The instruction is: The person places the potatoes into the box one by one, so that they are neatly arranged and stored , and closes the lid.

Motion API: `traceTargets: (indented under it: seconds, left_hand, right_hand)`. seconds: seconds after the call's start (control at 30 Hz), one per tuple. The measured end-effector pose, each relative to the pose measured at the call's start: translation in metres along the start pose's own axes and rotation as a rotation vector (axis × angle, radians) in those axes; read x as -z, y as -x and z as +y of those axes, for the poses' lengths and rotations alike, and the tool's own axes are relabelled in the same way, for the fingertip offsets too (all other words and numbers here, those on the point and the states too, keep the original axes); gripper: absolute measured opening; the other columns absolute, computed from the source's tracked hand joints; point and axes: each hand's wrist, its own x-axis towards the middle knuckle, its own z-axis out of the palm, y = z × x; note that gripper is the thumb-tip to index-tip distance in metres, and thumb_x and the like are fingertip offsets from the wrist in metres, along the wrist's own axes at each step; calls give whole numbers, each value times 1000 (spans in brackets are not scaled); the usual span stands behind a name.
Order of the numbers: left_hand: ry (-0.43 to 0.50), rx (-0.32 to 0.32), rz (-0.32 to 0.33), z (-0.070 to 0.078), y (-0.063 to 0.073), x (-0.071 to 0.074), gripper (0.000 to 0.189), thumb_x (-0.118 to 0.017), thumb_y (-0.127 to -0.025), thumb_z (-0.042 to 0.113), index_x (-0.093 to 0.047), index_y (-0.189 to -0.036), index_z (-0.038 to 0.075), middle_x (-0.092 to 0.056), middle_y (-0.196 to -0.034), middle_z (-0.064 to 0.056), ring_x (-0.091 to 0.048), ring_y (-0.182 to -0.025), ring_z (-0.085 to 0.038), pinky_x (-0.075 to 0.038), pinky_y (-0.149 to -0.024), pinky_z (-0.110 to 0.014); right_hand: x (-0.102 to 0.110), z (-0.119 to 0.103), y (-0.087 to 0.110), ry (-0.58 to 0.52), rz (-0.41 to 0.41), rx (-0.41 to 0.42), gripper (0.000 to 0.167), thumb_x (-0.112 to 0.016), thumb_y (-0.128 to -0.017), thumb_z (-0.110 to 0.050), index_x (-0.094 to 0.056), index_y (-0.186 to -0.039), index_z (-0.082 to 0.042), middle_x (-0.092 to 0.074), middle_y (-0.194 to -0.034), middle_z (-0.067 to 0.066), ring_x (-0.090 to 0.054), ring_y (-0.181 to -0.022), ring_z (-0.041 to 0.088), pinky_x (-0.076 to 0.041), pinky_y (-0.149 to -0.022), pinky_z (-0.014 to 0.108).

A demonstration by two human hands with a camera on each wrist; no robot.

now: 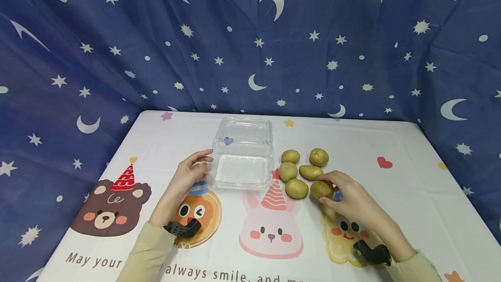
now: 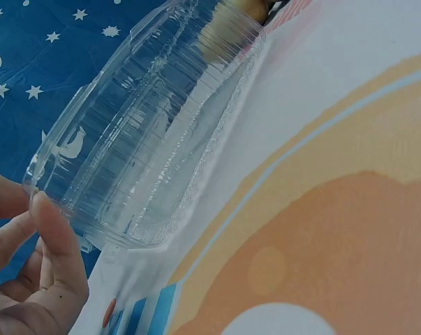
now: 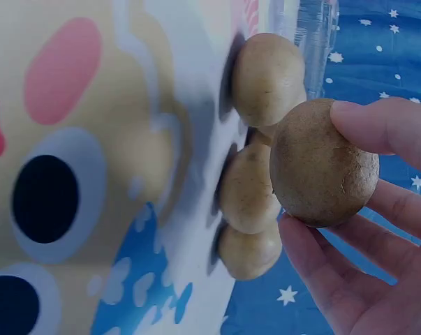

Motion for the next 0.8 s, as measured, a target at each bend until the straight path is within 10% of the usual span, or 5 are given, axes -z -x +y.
traceTargets:
  seconds: [0.8]
  left_hand:
    - [11,45,-10,3,2,-2,50,-52,-93,5,-46,-142,10,-47,-124,-17,-55,-83,-9,-52,-71,-15]
  right_hand:
    - [16,-33,-40,-39,82,137,48,-81,-75,-15,-62,-118,-10,-64,-106,0,-58,-87,10,-55,-74,30]
